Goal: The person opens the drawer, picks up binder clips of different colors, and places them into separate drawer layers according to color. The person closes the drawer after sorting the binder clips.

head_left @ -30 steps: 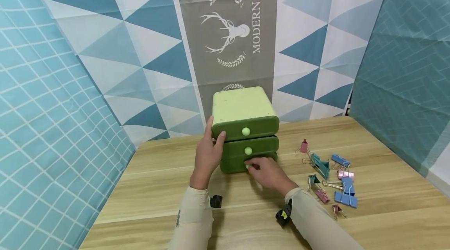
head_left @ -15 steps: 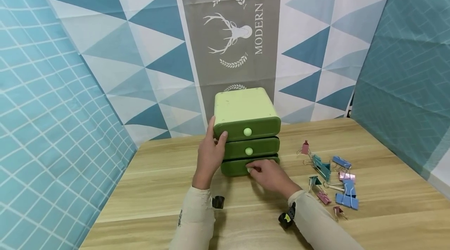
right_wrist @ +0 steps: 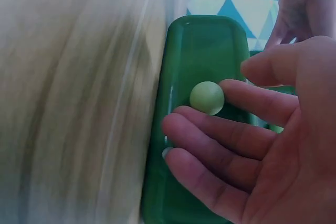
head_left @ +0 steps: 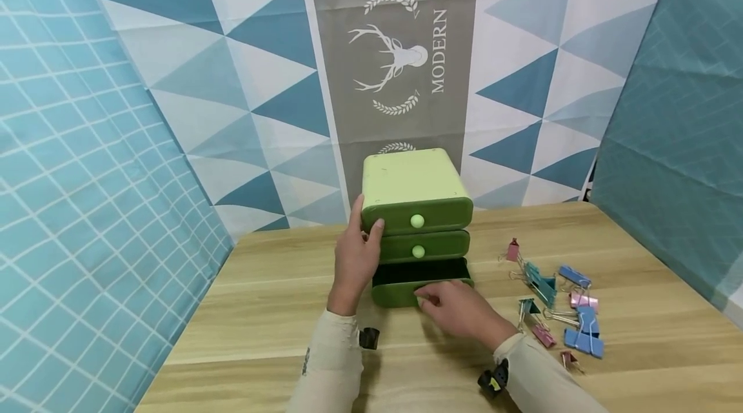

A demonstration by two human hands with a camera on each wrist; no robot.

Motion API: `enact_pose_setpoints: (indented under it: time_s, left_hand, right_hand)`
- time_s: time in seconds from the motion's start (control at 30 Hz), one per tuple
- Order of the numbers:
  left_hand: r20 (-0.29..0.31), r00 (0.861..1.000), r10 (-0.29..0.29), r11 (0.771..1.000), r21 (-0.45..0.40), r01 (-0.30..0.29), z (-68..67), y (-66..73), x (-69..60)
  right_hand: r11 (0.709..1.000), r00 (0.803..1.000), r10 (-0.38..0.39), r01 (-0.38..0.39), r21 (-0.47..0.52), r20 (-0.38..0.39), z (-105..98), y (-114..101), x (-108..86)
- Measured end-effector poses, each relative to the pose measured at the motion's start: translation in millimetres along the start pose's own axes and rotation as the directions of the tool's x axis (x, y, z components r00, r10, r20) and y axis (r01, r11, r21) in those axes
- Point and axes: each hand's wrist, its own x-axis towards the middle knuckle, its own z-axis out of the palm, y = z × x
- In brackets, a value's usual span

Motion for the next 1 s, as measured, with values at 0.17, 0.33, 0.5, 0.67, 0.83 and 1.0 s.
enact_pose_setpoints:
  time_s: [0.17, 0.33, 0.5, 0.67, 0.83, 1.0]
  left_hand:
    - [-0.012, 1.000, 0.009, 1.000, 0.010, -0.009, 1.2, -0.1, -2.5]
    - [-0.009, 1.000, 0.030, 0.999, 0.017, -0.030, 1.8, -1.0, -2.0]
    - [-0.006, 0.999, 0.040, 0.999, 0.028, -0.040, 1.3, -1.3, -0.2]
    - [0.003, 0.998, 0.062, 0.997, 0.051, -0.062, 2.4, -1.1, 1.5]
    - [0.006, 0.997, 0.081, 0.994, 0.077, -0.081, 3.1, -2.8, 1.4]
    - [0.011, 0.997, 0.074, 0.991, 0.107, -0.075, 3.7, -5.4, 1.0]
  right_hand:
    - [1.000, 1.000, -0.006, 0.007, -0.024, 0.031, -0.3, -3.6, -5.6]
    - [0.999, 0.999, 0.000, 0.002, -0.032, 0.052, 0.0, -5.3, -8.6]
    - [0.999, 0.997, -0.010, 0.013, -0.034, 0.077, -2.2, -8.3, -11.4]
    - [0.999, 0.995, -0.014, 0.019, -0.049, 0.096, -5.0, -11.7, -16.3]
    - [0.998, 0.991, -0.025, 0.033, -0.060, 0.135, -7.5, -18.8, -21.7]
    - [0.992, 0.977, -0.040, 0.063, -0.106, 0.209, -12.9, -26.7, -27.7]
